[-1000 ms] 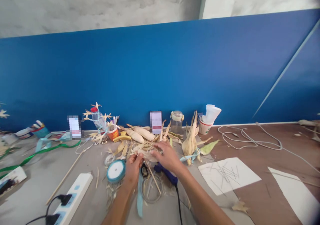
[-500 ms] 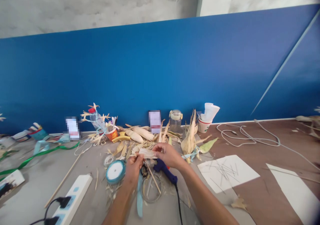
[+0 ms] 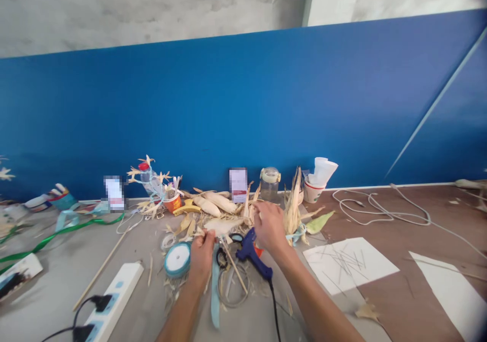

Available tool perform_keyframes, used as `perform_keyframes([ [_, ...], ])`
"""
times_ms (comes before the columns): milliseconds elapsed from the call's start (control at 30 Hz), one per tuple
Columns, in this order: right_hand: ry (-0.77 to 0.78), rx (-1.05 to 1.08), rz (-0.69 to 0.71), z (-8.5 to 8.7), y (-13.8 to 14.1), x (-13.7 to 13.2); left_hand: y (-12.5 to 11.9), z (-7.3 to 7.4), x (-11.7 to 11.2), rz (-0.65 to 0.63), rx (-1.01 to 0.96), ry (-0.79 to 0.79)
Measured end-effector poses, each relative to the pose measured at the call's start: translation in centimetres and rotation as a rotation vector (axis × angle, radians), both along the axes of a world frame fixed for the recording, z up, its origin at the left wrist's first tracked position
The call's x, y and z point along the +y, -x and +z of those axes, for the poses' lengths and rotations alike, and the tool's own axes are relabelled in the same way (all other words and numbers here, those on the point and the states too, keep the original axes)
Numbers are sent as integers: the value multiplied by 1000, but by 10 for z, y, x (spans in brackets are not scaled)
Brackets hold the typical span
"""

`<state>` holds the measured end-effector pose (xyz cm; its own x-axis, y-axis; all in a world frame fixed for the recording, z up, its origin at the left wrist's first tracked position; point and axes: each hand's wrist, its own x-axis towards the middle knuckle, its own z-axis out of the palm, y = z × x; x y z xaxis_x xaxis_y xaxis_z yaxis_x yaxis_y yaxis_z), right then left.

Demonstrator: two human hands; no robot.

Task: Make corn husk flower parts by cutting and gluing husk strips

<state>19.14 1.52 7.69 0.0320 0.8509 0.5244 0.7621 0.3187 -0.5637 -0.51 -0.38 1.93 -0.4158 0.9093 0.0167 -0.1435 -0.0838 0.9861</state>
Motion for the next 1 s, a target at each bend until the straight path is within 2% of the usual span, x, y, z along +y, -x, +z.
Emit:
perform_keyframes([
  [67, 8, 179, -35, -1, -3, 2, 1, 3, 1, -4, -125, -30],
  [100, 71, 269, 8, -1, -3, 1, 1, 5, 2, -9, -191, -50],
  [167, 285, 374, 196, -1, 3, -2, 0, 8, 2, -30, -281, -79],
  [233, 505, 375, 405, -2, 17, -9, -2, 10, 0, -60, -327, -82],
  [267, 543, 384, 478, -3, 26, -13, -3, 11, -1, -71, -333, -76],
  [367, 504, 578, 563, -10, 53, -20, -7, 10, -3, -90, -300, -61],
  [500, 501, 695, 472, -21, 66, -17, -11, 8, -4, -121, -261, -42],
  [600, 496, 711, 412, -22, 52, -9, -6, 6, -1, -88, -308, -82],
  [667, 424, 688, 269, -19, 38, -3, 0, 4, 2, -43, -366, -105],
  [767, 253, 449, 121, -11, 21, -1, 8, 0, 6, 25, -423, -103],
  [833, 172, 247, 91, -7, 16, -4, 8, 0, 7, 41, -440, -104],
  [900, 169, 77, 105, -3, 15, -10, 5, 1, 6, 66, -446, -104],
  [1000, 197, -42, 150, 5, 17, -19, 0, 8, 3, 109, -458, -97],
])
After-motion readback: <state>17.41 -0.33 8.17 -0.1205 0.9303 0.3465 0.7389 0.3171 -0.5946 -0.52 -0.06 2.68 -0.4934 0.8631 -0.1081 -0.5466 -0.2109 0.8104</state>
